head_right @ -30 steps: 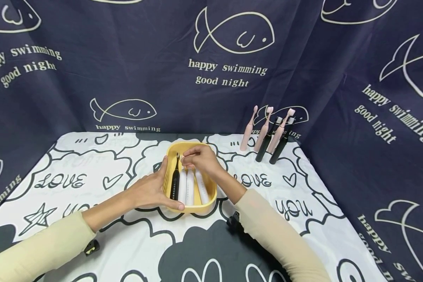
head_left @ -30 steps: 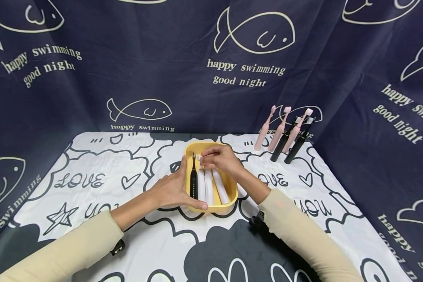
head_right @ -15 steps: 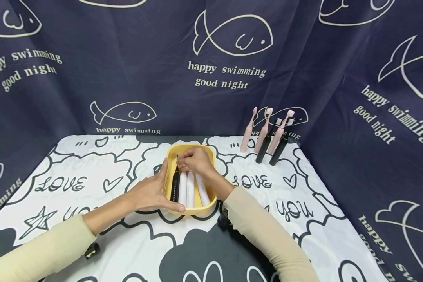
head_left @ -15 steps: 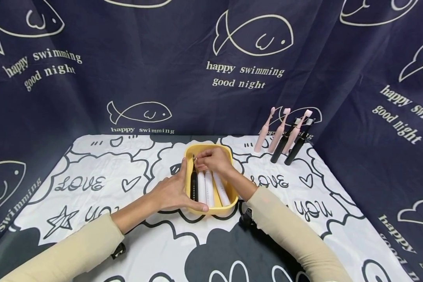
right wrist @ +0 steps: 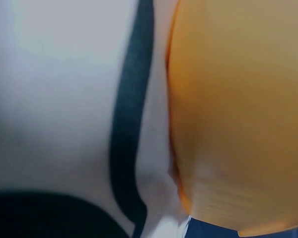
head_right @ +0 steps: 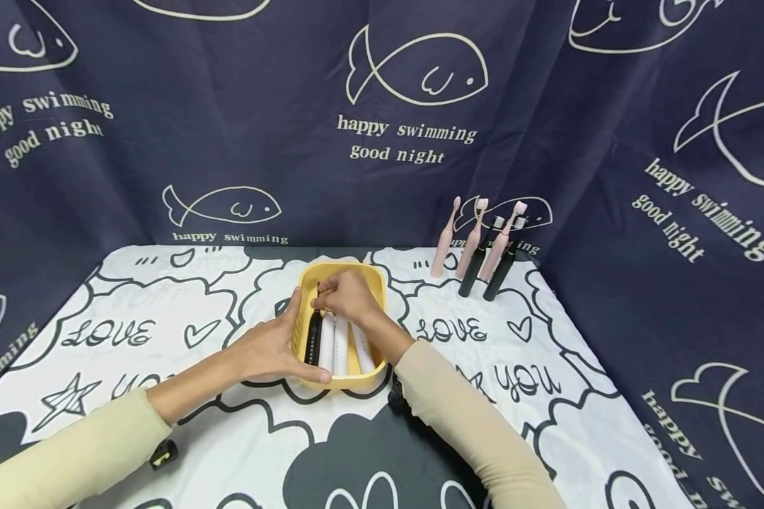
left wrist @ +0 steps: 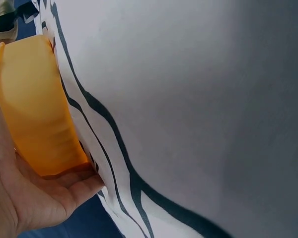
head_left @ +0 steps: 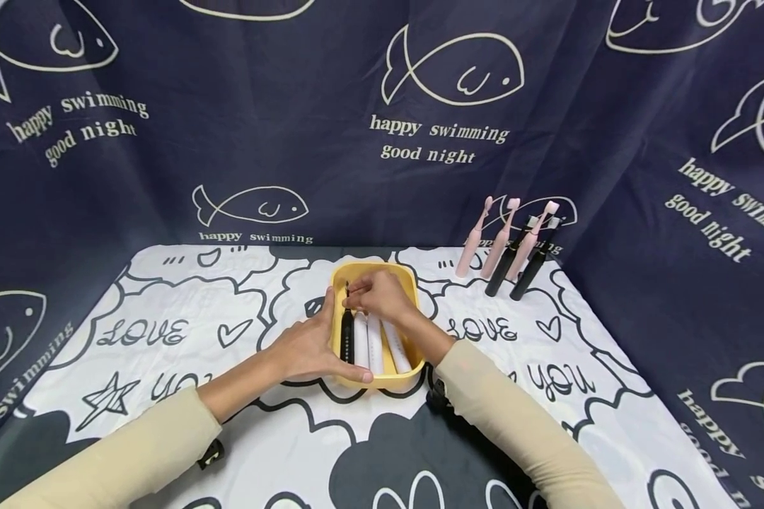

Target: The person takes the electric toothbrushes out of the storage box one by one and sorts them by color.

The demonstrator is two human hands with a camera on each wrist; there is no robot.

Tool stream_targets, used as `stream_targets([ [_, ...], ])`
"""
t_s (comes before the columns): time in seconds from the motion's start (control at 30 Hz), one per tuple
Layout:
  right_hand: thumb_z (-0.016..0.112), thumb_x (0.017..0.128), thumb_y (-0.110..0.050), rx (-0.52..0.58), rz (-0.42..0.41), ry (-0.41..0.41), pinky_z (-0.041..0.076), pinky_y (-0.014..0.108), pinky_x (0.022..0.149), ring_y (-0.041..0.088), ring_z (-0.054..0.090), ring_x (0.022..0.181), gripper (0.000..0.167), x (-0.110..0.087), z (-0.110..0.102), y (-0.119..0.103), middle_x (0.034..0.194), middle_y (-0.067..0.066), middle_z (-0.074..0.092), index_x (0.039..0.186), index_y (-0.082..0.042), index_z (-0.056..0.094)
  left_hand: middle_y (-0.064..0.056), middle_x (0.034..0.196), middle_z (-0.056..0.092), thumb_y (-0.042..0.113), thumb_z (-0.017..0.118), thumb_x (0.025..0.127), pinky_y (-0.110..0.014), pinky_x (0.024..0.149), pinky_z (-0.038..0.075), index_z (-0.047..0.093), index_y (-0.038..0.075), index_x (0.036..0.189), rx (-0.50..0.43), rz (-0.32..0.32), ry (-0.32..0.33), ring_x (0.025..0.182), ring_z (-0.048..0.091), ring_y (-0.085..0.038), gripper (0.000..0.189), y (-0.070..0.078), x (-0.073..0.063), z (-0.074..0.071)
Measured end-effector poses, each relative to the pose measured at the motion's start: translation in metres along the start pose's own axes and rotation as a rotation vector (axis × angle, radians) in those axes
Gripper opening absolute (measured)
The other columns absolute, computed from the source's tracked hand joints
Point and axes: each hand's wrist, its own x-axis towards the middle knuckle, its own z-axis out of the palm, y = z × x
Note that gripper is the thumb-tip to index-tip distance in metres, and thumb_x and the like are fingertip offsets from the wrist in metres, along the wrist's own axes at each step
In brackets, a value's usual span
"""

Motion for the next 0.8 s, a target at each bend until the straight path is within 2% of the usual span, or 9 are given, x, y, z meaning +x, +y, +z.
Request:
stream_targets([
  [0.1, 0.096, 0.090, -0.021, -0.042, 0.007, -0.010, 0.060, 0.025, 0.079, 0.014, 0.081, 0.089, 0.031, 0.0000, 0.0009, 0.0026, 0.108, 0.006, 0.088, 0.116, -0.005, 0.087, -0.027, 0.178, 0.041, 0.095, 0.088, 0.063, -0.059, 0.108, 0.058, -0.020, 0.013, 0.179, -0.018, 0.003, -0.012, 0.142, 0.065, -0.047, 0.179, -0.0014, 0.0011, 0.0025],
  [0.23, 0.097, 0.090, -0.020, -0.036, 0.022, -0.028, 0.060, 0.025, 0.084, 0.015, 0.083, 0.095, 0.032, 0.0001, 0.0018, 0.0052, 0.111, 0.006, 0.089, 0.116, -0.006, 0.087, -0.027, 0.179, 0.040, 0.095, 0.088, 0.063, -0.059, 0.109, 0.058, -0.020, 0.012, 0.179, -0.031, 0.008, -0.020, 0.143, 0.064, -0.047, 0.179, -0.0027, 0.0022, 0.0053],
  [0.5, 0.095, 0.089, -0.014, 0.078, 0.041, -0.068, 0.059, 0.021, 0.074, 0.007, 0.078, 0.082, 0.029, 0.0028, 0.0015, 0.0055, 0.109, 0.007, 0.088, 0.114, -0.004, 0.085, -0.028, 0.179, 0.040, 0.095, 0.088, 0.063, -0.060, 0.108, 0.058, -0.021, 0.013, 0.179, -0.030, 0.004, -0.009, 0.141, 0.066, -0.047, 0.179, -0.0041, 0.0020, 0.0046],
  [0.8, 0.096, 0.088, -0.009, 0.199, 0.112, -0.091, 0.059, 0.022, 0.072, 0.007, 0.074, 0.080, 0.032, 0.0074, -0.0010, 0.0047, 0.114, 0.011, 0.087, 0.117, -0.002, 0.083, -0.027, 0.180, 0.039, 0.094, 0.089, 0.064, -0.059, 0.105, 0.060, -0.021, 0.013, 0.179, -0.035, 0.016, -0.006, 0.138, 0.067, -0.047, 0.179, -0.0011, 0.0001, 0.0004],
])
